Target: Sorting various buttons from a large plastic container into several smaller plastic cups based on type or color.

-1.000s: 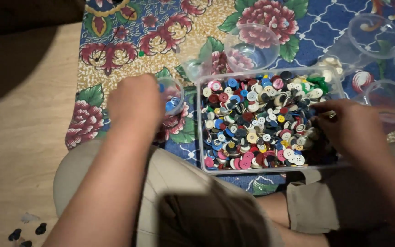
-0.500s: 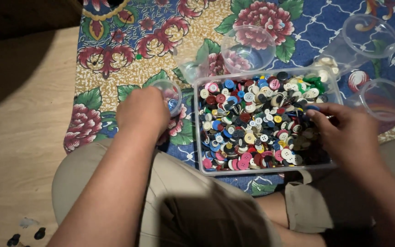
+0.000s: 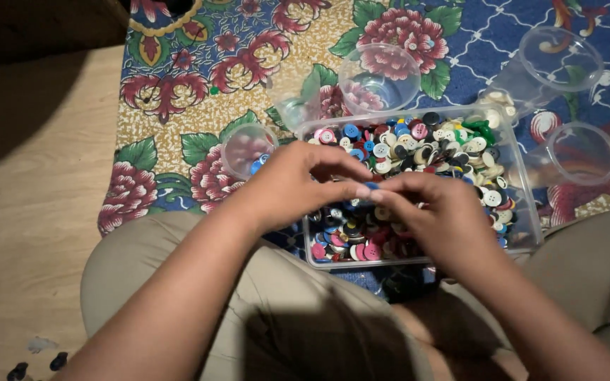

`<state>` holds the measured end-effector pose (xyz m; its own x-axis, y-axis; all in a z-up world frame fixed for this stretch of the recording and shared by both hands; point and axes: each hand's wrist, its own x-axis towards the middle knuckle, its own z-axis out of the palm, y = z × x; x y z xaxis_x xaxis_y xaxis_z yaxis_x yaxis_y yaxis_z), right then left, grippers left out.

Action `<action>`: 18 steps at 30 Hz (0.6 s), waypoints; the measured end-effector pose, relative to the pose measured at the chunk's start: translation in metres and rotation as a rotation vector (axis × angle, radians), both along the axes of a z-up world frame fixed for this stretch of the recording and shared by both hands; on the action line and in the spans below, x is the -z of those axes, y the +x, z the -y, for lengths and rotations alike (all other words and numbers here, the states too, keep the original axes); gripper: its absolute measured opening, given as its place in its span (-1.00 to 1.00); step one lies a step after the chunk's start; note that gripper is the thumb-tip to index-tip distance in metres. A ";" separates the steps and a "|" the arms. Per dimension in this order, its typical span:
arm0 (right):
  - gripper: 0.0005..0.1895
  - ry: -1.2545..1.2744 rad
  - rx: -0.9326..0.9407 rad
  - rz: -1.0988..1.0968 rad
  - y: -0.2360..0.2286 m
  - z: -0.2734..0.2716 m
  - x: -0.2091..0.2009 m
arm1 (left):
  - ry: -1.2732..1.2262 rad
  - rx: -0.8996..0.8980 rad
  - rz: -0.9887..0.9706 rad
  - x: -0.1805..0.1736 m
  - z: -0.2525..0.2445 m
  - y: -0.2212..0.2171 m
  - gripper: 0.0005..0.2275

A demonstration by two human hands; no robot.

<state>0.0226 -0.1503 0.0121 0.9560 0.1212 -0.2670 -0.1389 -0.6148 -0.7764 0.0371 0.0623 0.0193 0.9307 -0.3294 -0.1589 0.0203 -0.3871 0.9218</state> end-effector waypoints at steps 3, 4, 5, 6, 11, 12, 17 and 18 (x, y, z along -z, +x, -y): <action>-0.88 0.073 0.024 -0.062 -0.003 -0.008 -0.006 | -0.039 0.003 -0.059 0.003 -0.003 0.001 -0.86; -0.88 0.070 0.019 -0.062 -0.003 -0.010 -0.008 | -0.041 -0.001 -0.058 0.006 -0.005 0.002 -0.86; -0.88 0.101 0.058 -0.076 -0.004 -0.011 -0.009 | -0.042 0.012 -0.049 0.008 -0.006 0.004 -0.86; -0.88 0.131 0.097 -0.091 -0.004 -0.012 -0.010 | -0.044 0.025 -0.040 0.011 -0.007 0.006 -0.86; -0.82 -0.043 0.083 0.065 -0.004 0.015 0.006 | 0.246 -0.321 -0.059 -0.012 -0.016 0.003 -0.88; -0.80 -0.087 0.094 0.113 -0.003 0.025 0.010 | 0.366 -0.498 -0.001 -0.012 -0.022 0.003 -0.86; -0.77 -0.258 0.212 0.044 0.007 0.096 0.027 | 0.723 -0.735 -0.036 -0.006 -0.049 0.000 -0.92; -0.75 -0.241 0.195 0.033 0.009 0.110 0.028 | 0.813 -0.717 -0.105 -0.004 -0.052 0.001 -0.89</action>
